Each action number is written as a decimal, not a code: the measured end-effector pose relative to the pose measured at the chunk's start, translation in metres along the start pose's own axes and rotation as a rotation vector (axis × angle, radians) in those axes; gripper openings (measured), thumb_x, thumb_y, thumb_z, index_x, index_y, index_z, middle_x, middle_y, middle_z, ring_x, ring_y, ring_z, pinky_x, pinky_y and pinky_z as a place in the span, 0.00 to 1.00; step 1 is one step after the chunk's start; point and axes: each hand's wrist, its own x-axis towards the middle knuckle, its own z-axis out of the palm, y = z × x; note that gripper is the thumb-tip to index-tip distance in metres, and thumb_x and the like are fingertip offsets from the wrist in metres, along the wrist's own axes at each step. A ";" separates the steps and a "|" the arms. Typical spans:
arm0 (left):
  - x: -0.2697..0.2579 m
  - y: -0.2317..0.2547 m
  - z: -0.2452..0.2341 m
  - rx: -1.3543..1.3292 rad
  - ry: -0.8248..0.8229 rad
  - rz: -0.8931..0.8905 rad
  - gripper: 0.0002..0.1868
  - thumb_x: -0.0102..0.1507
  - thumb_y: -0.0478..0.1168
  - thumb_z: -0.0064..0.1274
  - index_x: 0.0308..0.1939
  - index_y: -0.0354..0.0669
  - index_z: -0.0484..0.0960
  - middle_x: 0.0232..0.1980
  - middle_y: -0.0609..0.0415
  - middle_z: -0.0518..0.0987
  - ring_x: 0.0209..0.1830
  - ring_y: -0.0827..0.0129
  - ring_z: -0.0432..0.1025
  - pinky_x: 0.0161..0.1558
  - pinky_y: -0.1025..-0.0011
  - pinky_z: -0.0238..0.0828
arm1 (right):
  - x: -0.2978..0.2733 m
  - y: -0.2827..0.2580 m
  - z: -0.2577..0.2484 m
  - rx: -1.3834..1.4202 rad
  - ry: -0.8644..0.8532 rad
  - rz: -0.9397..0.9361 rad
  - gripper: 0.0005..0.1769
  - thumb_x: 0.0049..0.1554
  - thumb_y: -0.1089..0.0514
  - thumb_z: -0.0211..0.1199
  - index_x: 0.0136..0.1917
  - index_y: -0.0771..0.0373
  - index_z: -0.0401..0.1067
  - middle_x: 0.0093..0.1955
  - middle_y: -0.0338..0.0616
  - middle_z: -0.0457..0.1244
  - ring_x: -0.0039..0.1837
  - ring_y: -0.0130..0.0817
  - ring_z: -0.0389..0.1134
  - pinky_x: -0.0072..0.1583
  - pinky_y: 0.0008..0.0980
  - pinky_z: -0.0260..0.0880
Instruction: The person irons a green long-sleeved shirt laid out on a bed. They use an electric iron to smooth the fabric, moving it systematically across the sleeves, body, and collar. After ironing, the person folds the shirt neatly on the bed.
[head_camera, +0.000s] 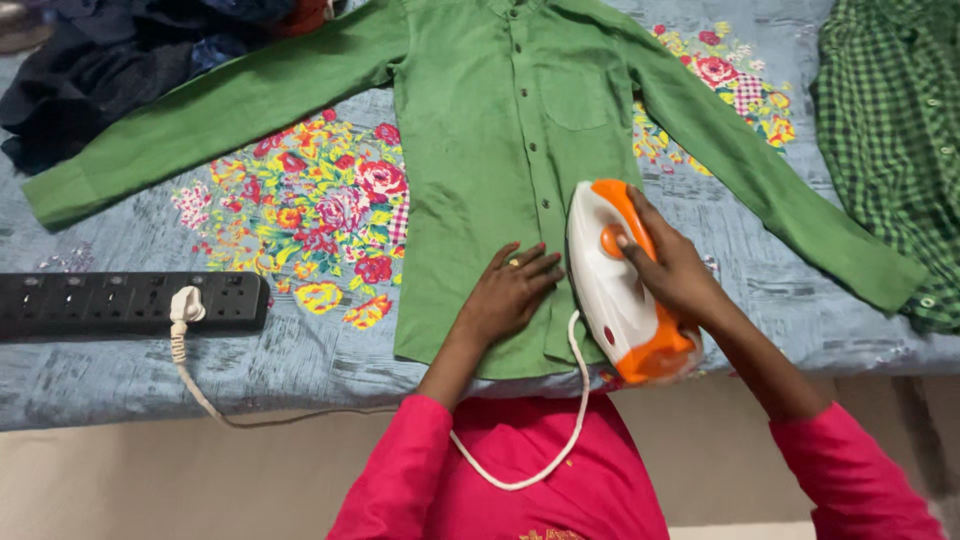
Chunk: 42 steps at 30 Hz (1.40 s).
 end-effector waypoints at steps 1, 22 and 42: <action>-0.001 0.001 0.000 -0.021 0.010 0.010 0.16 0.66 0.40 0.52 0.58 0.51 0.82 0.67 0.54 0.77 0.72 0.60 0.65 0.75 0.52 0.50 | -0.001 -0.002 0.000 -0.021 -0.003 -0.014 0.40 0.64 0.51 0.56 0.84 0.59 0.46 0.82 0.57 0.51 0.81 0.50 0.53 0.75 0.40 0.53; -0.002 0.021 -0.020 0.009 -0.010 0.041 0.11 0.57 0.40 0.60 0.41 0.46 0.77 0.49 0.53 0.77 0.55 0.59 0.72 0.62 0.58 0.66 | 0.225 0.050 0.028 -0.105 0.051 -0.104 0.44 0.65 0.48 0.57 0.85 0.58 0.39 0.77 0.68 0.55 0.70 0.63 0.64 0.70 0.47 0.62; 0.012 0.020 -0.031 -0.065 0.026 -0.309 0.39 0.60 0.46 0.53 0.74 0.38 0.65 0.79 0.41 0.59 0.80 0.47 0.53 0.74 0.45 0.44 | 0.420 0.085 0.008 -0.130 0.153 -0.048 0.40 0.65 0.48 0.59 0.84 0.57 0.46 0.73 0.67 0.60 0.73 0.61 0.62 0.71 0.48 0.63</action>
